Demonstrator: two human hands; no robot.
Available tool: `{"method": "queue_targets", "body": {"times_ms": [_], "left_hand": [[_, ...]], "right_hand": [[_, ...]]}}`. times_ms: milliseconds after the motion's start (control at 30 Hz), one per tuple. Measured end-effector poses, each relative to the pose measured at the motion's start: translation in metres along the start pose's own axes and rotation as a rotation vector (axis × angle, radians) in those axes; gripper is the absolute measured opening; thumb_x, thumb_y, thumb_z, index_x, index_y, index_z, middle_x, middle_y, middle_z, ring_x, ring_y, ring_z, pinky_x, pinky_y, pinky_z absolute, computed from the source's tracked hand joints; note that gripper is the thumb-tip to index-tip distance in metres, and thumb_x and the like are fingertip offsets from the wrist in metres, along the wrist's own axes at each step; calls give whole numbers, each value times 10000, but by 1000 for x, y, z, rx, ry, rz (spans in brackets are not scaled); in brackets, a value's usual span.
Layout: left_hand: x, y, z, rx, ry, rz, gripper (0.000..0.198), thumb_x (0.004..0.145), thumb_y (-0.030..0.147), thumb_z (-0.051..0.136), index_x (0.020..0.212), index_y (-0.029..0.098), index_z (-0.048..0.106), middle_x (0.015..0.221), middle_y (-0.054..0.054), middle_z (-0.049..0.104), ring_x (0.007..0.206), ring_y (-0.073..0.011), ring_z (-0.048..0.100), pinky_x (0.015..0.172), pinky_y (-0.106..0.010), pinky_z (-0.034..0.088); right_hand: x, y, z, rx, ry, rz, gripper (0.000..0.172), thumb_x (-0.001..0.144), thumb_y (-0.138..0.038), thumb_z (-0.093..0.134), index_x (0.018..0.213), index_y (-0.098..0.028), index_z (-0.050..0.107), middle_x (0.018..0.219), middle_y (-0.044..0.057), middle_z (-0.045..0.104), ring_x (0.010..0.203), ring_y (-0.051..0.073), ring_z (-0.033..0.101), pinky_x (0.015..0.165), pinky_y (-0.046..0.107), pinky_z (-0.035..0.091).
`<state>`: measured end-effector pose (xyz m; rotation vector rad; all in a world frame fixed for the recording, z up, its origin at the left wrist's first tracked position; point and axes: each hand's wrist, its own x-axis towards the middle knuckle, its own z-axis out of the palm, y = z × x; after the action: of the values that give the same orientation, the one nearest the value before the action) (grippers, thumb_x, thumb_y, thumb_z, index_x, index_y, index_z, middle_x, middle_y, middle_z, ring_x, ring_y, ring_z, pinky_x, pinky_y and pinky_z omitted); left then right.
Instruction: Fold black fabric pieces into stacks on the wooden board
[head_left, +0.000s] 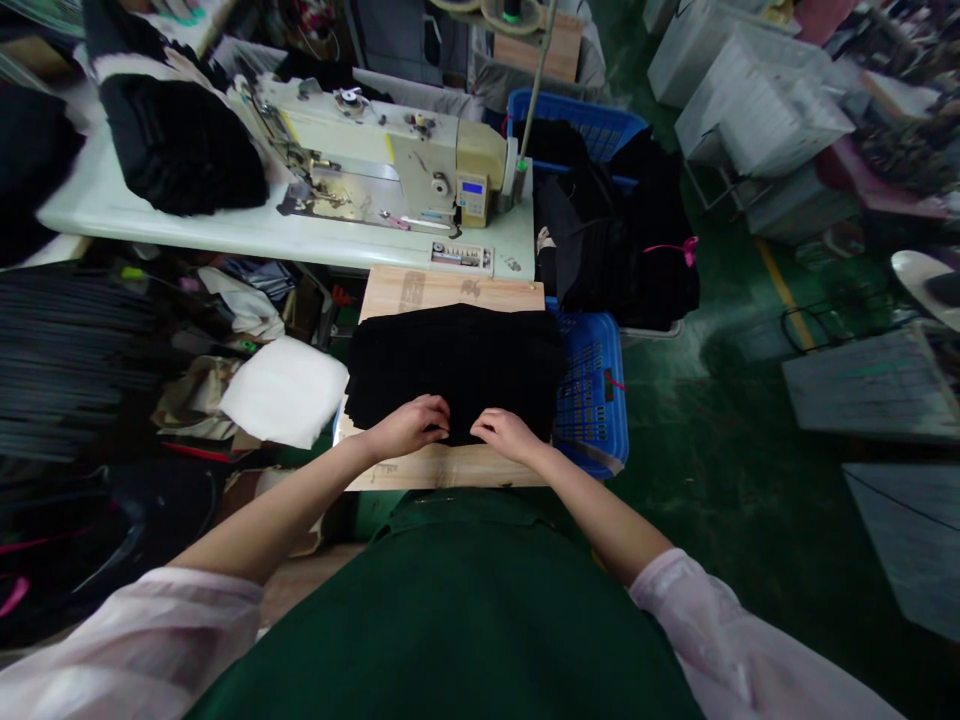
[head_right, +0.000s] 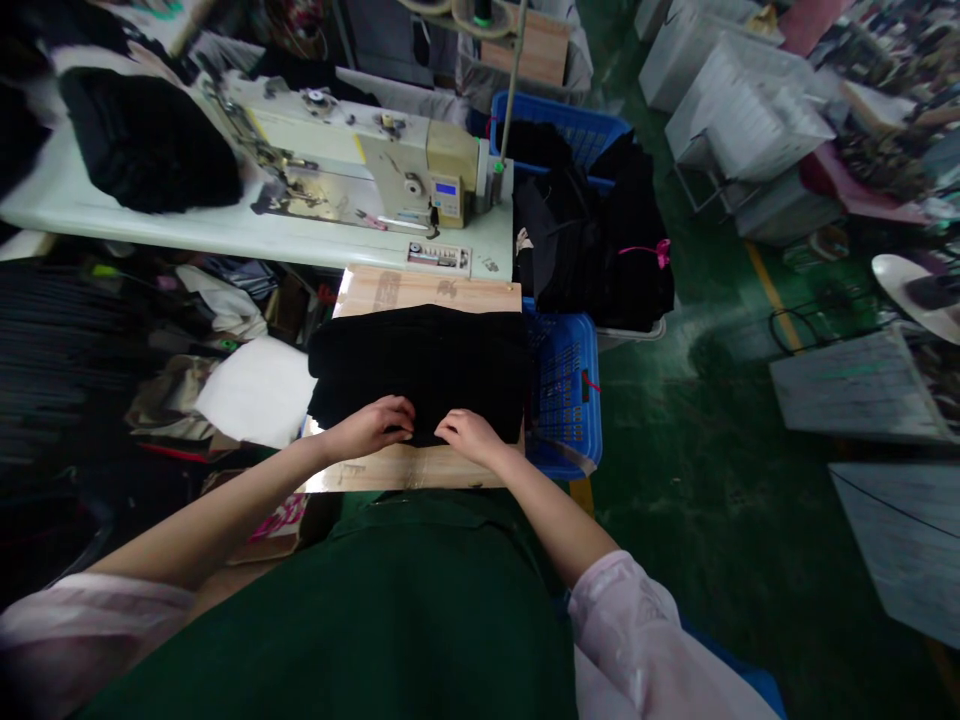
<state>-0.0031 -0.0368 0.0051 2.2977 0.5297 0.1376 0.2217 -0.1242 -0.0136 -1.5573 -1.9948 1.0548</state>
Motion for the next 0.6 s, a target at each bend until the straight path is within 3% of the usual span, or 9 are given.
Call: {"method": "queue_targets", "body": {"times_ms": [233,400,500,600], "left_hand": [[9,-4,5,-17,34,-109,208,904,232,446,880,169,643,890,-64,616,850,-176,592,780,-291,472],[9,-3,6,-38,53,-213,146,866,189,441,924,187,575,857,-31,625,804,-170,591,742,-283,465],[8,-2,3,-55,48,-179,190,815,104,415,877,189,573,819,-14,607,774,-152,579,732,-265,460],[7,-1,2,-54,24,-95,284,773,34,382,803,186,620,830,-24,608,834,-147,587,795,-260,458]], "right_hand": [[-7,-8,0,-143,23,38,141,930,-134,491,963,-175,622,911,49,651,849,161,592,763,280,458],[-16,-10,10,-418,56,-250,123,890,-137,542,966,-180,630,1173,102,585,1103,237,492,949,403,395],[-15,-8,17,-547,66,-297,167,874,-171,593,1036,-179,636,1251,121,550,1137,261,462,957,435,380],[-9,-3,20,-525,85,-272,119,887,-166,587,968,-172,673,1143,110,602,1065,238,491,894,385,414]]}}
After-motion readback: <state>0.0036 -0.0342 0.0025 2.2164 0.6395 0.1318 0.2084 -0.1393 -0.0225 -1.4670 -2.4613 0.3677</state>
